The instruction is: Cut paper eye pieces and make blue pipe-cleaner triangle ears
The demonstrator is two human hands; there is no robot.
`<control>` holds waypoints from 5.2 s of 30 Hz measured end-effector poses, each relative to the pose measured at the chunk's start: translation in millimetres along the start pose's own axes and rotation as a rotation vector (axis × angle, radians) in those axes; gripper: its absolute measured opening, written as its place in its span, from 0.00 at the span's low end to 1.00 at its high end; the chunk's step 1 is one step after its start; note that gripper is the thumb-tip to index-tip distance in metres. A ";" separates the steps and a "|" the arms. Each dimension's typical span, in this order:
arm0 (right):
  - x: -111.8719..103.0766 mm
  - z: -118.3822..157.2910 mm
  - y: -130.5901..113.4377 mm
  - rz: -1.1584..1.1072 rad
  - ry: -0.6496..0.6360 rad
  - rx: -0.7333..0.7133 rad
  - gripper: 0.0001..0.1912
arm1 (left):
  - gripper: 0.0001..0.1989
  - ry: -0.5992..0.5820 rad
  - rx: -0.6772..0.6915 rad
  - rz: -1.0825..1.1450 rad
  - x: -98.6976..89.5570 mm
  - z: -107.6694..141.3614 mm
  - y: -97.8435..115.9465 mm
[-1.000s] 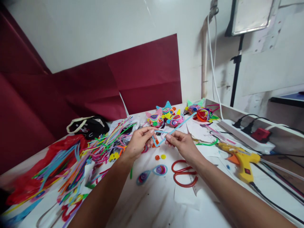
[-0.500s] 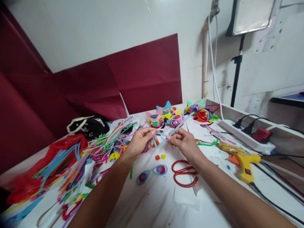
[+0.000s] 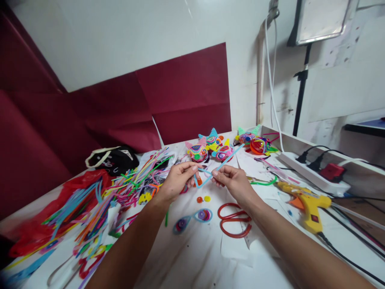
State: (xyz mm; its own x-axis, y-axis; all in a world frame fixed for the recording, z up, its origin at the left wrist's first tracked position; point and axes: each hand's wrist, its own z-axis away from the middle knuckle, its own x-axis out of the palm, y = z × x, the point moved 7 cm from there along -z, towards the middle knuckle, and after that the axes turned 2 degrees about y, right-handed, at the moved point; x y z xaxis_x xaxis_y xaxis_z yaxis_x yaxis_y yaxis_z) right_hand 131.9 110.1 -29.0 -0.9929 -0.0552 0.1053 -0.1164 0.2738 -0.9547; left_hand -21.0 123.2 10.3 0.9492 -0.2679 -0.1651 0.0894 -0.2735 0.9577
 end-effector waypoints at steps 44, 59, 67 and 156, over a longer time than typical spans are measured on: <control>-6.2 -5.0 10.1 -0.304 0.197 0.004 0.17 | 0.13 0.060 -0.058 0.293 50.0 13.0 -21.5; 0.7 -1.5 13.2 -0.208 0.151 -0.031 0.16 | 0.14 0.343 -0.060 0.180 36.1 22.2 -25.4; 5.3 -1.1 14.4 -0.223 0.111 0.004 0.17 | 0.15 0.396 -0.049 0.189 34.7 26.0 -30.6; 11.0 14.4 7.8 -0.332 -0.311 0.522 0.17 | 0.02 0.020 0.931 -0.695 33.1 35.2 34.5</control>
State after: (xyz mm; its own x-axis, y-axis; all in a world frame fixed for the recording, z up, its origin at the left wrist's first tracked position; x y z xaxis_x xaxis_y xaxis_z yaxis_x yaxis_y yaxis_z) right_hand 120.4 97.8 -39.4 -0.8447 -0.3505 0.4046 -0.3085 -0.2990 -0.9030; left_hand 2.9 72.4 29.6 0.7882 0.2188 -0.5753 0.3443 -0.9315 0.1174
